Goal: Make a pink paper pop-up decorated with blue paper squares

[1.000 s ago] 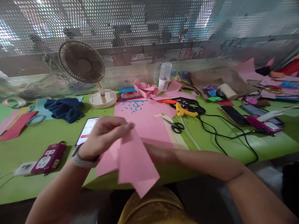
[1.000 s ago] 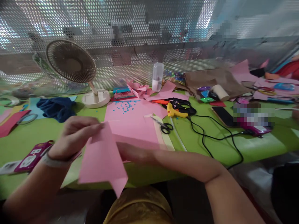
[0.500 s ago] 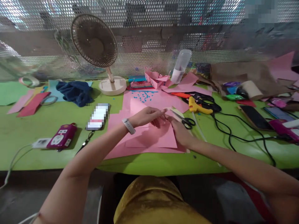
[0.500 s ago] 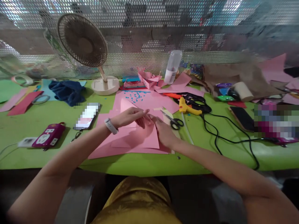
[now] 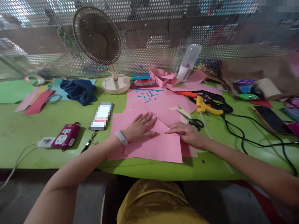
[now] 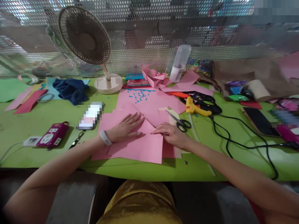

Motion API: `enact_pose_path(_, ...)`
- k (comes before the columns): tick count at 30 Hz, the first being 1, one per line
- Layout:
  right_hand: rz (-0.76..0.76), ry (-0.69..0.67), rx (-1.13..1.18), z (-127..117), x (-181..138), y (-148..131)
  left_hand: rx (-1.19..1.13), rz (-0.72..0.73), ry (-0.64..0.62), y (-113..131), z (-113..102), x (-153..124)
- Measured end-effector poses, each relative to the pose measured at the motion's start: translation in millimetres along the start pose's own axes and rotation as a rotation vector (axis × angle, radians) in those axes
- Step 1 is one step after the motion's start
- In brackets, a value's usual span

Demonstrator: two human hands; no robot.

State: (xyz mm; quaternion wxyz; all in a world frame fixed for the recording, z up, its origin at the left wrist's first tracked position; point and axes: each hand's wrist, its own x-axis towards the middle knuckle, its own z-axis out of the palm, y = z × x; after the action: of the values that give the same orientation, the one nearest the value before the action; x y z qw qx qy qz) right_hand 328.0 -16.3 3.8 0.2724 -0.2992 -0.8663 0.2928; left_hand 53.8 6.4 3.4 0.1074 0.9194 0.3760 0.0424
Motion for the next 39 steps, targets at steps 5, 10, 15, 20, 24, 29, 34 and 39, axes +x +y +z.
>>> enact_pose_path(5, -0.024, 0.017, -0.239, 4, -4, 5, 0.042, -0.03, 0.024, 2, 1, 0)
enact_pose_path(10, -0.118, -0.119, -0.344, 9, -6, 21, 0.058, -0.031, 0.048, -15, -2, 11)
enact_pose_path(15, -0.138, -0.149, -0.368, 8, -6, 28, 0.099, -0.07, 0.02, -31, -2, 21)
enact_pose_path(20, -0.122, -0.142, -0.335, 9, -7, 30, 0.1, -0.157, 0.012, -43, -8, 29)
enact_pose_path(24, -0.132, -0.141, -0.34, 10, -8, 32, 0.087, -0.219, 0.027, -51, -9, 33)
enact_pose_path(29, -0.154, -0.135, -0.37, 9, -8, 28, 0.102, -0.263, 0.079, -51, -3, 33)
enact_pose_path(34, -0.093, -0.052, -0.303, 5, -10, 23, -0.003, -0.416, 0.343, -52, -7, 29)
enact_pose_path(39, 0.151, 0.089, 0.058, 4, -9, 18, -0.249, -0.632, 0.571, -63, -28, 13)
